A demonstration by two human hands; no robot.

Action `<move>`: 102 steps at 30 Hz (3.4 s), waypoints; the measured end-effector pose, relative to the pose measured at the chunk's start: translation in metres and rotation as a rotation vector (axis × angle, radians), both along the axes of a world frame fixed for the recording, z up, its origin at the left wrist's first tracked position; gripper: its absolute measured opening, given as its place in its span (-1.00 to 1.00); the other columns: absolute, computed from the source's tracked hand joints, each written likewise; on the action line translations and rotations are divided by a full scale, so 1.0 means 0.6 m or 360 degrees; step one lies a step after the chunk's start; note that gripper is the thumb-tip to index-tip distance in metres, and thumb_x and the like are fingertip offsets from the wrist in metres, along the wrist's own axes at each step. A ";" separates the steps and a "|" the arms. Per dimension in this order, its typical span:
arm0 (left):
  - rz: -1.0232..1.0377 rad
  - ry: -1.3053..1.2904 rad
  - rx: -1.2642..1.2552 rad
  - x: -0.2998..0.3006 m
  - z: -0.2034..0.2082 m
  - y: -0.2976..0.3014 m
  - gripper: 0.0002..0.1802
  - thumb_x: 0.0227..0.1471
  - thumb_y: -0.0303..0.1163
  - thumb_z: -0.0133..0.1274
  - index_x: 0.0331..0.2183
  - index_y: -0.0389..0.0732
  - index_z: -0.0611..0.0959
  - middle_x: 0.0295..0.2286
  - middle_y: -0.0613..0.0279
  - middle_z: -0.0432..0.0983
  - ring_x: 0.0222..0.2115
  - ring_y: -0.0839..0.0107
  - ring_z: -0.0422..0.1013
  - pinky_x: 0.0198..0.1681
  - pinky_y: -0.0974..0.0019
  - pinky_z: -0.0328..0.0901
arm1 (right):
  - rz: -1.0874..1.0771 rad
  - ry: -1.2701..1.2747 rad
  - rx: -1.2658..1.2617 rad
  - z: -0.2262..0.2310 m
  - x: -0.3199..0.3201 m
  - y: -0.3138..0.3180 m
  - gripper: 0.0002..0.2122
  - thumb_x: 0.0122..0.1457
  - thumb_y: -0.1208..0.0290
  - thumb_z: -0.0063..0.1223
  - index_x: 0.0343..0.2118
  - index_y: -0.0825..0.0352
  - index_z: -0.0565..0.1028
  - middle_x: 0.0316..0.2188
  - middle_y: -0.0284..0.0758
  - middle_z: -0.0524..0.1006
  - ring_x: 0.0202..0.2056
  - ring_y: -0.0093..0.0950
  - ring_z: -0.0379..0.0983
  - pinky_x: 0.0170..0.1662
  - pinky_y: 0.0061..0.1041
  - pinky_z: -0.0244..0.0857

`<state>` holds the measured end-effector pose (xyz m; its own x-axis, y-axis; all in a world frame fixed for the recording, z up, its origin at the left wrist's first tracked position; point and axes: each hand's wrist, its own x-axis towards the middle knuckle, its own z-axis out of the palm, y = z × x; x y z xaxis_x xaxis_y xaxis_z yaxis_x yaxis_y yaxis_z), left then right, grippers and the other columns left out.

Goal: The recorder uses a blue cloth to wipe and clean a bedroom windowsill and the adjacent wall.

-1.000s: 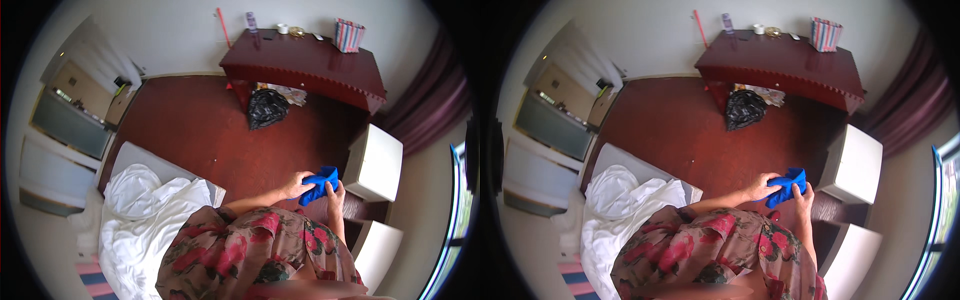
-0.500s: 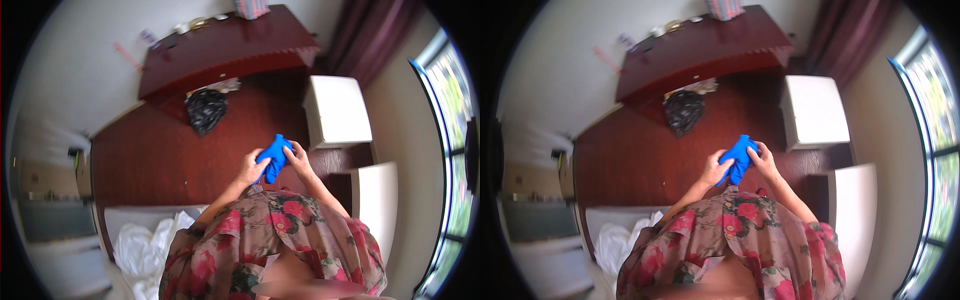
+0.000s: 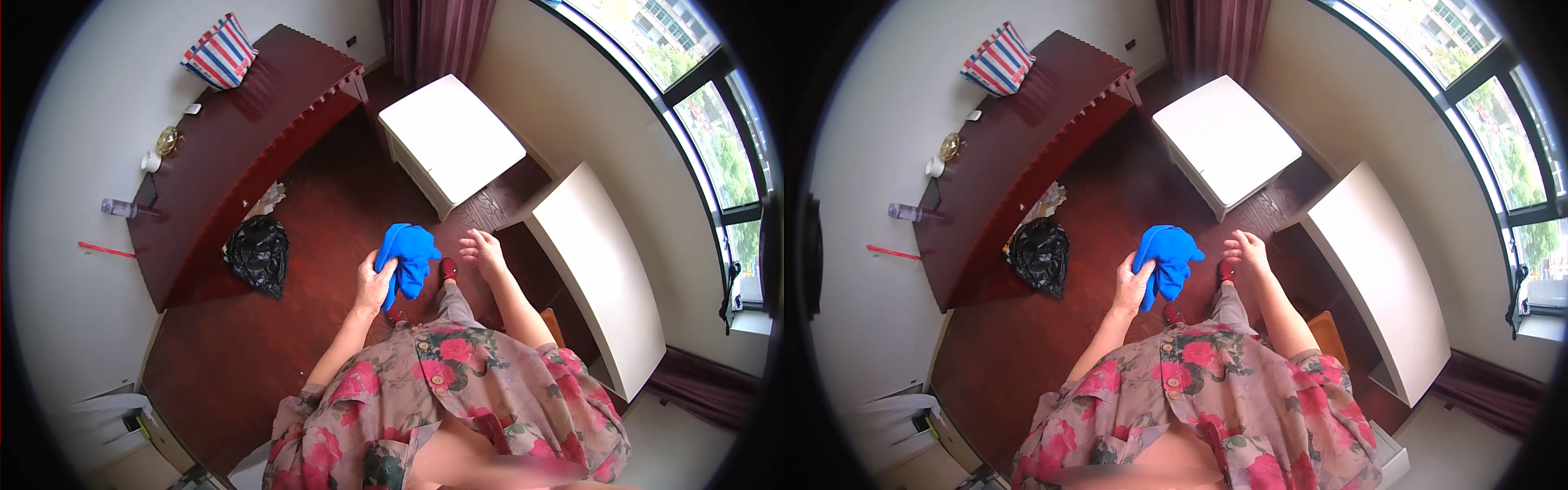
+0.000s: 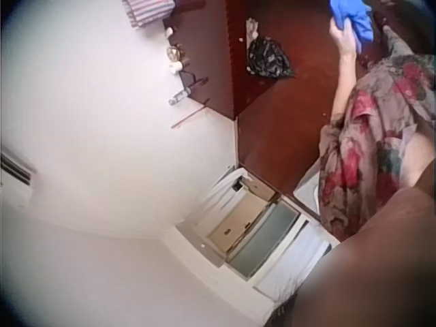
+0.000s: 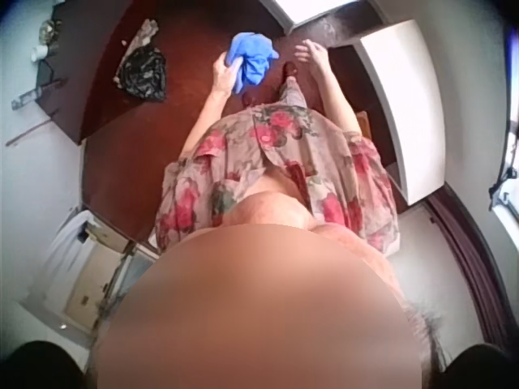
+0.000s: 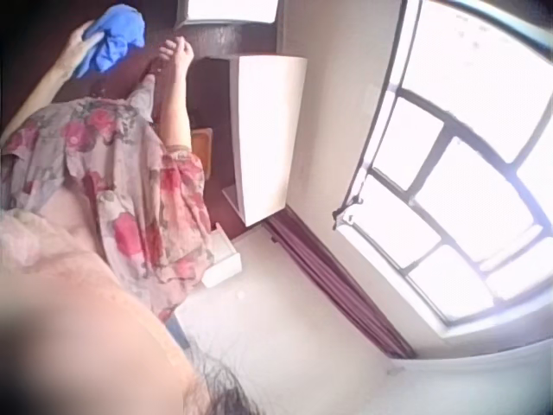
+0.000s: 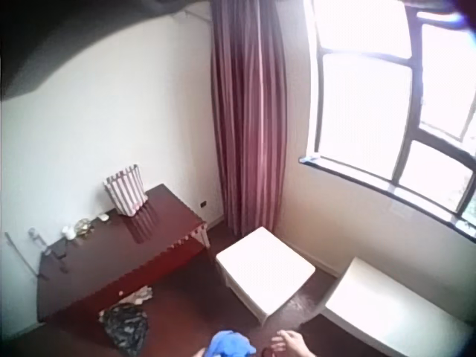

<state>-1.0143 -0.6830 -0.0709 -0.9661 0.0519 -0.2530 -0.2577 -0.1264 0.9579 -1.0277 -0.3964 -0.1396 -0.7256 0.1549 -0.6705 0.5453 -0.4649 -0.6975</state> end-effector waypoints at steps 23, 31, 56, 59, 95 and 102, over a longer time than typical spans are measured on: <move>0.0323 -0.0672 -0.0408 -0.011 -0.134 0.029 -0.82 0.14 -0.38 0.21 -0.30 -0.30 0.62 -0.44 0.36 0.55 -0.41 0.63 0.38 -0.30 0.41 0.34 | -0.0556 -0.0563 0.0672 -0.500 -0.354 0.141 -0.30 -0.04 -0.05 0.44 -0.08 0.51 0.45 -0.18 -0.13 0.57 -0.22 -0.26 0.58 -0.27 -0.23 0.56; 0.0454 -0.0713 -0.0437 0.036 -0.142 -0.050 -0.72 0.15 -0.40 0.20 -0.12 -0.32 0.62 -0.29 0.34 0.57 -0.30 0.60 0.43 -0.15 0.42 0.35 | -0.0487 -0.0297 0.0596 -0.499 -0.309 0.105 -0.51 0.04 0.01 0.40 -0.32 0.39 0.44 -0.63 -0.38 0.48 -0.78 -0.57 0.26 -0.64 -0.49 0.33; 0.0753 -0.0730 -0.0407 0.163 -0.173 -0.234 -0.72 0.18 -0.45 0.14 -0.08 -0.32 0.58 -0.23 0.24 0.57 -0.25 0.50 0.45 -0.10 0.36 0.35 | -0.0741 -0.0609 -0.0992 -0.467 -0.183 -0.549 -0.49 0.27 0.09 0.12 0.15 0.31 0.31 0.11 -0.19 0.43 0.01 -0.22 0.48 0.05 -0.16 0.42; 0.0836 -0.0695 -0.0378 0.165 -0.176 -0.245 -0.72 0.18 -0.44 0.14 -0.08 -0.31 0.58 -0.22 0.25 0.56 -0.25 0.51 0.44 -0.09 0.35 0.35 | 0.0305 -0.0323 -0.0792 -0.385 -0.174 -0.592 -0.52 0.31 0.05 0.04 0.11 0.34 0.36 -0.01 -0.17 0.52 -0.06 -0.32 0.53 -0.09 -0.30 0.49; -0.0244 0.0087 -0.0239 -0.316 0.061 0.464 -0.68 0.16 -0.37 0.20 -0.09 -0.33 0.61 -0.26 0.27 0.57 -0.29 0.55 0.44 -0.19 0.40 0.38 | 0.1028 0.1110 0.0335 0.146 -0.342 0.330 -0.31 0.15 -0.06 0.23 0.15 0.45 0.37 -0.08 -0.02 0.55 0.00 -0.23 0.51 0.07 -0.28 0.39; -0.0351 0.0089 -0.0183 -0.417 0.065 0.478 -0.72 0.12 -0.40 0.23 -0.16 -0.35 0.65 -0.29 0.27 0.60 -0.31 0.56 0.46 -0.22 0.40 0.40 | 0.1003 0.1187 0.0952 0.188 -0.417 0.370 -0.46 0.16 0.02 0.25 0.01 0.40 0.49 -0.21 -0.08 0.63 -0.17 -0.24 0.61 -0.10 -0.31 0.49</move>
<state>-1.2645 -0.3962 -0.0321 -0.9473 0.2367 -0.2159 -0.2130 0.0377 0.9763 -1.2779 -0.1742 -0.0267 -0.9734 -0.2283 0.0183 -0.0790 0.2598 -0.9624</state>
